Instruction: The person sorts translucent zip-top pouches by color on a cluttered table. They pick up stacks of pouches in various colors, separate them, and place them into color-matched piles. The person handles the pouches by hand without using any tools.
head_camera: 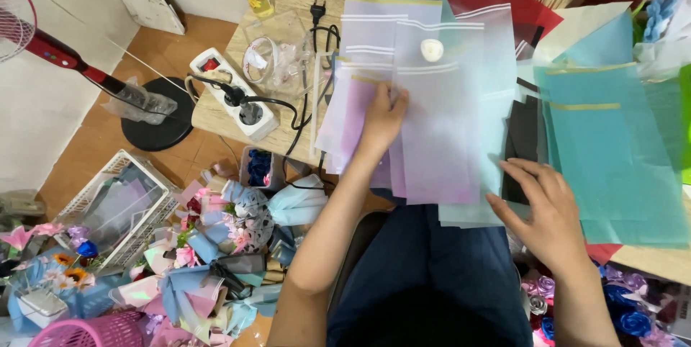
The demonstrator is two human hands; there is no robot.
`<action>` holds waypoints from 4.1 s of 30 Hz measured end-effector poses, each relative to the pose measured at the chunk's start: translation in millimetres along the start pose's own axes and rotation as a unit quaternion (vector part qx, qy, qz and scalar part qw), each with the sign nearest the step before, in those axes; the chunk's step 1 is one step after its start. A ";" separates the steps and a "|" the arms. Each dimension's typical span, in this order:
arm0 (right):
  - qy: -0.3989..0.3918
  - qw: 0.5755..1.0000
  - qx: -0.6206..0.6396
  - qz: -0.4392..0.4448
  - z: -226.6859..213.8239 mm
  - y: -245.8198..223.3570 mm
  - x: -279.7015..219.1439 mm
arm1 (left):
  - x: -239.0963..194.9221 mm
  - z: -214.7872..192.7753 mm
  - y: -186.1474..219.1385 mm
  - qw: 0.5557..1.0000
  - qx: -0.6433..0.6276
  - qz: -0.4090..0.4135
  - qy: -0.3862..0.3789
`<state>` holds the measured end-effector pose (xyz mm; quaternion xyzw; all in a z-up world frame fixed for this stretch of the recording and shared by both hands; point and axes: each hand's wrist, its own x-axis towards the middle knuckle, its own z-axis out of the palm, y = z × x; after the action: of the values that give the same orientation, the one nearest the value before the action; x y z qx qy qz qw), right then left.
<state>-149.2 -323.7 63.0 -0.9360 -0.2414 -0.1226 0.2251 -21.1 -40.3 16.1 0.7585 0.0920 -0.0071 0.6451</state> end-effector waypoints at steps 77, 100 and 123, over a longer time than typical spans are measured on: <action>-0.032 0.994 0.060 -0.081 -26.9 -15.1 -5.1 | -97.2 112.2 83.2 0.986 -0.002 0.002 -0.164; 0.052 0.879 0.397 0.261 -15.8 76.8 55.9 | -84.8 54.2 57.0 0.968 -0.202 -0.092 -0.113; -0.055 0.881 -0.004 0.470 -39.4 91.3 14.7 | 10.4 108.5 -70.3 0.478 -0.714 -0.016 -0.511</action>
<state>-95.2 -408.1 69.1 -0.9457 0.2157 0.0481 0.2385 -9.6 -134.6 -72.1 -0.1037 -0.2686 -0.3355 0.8970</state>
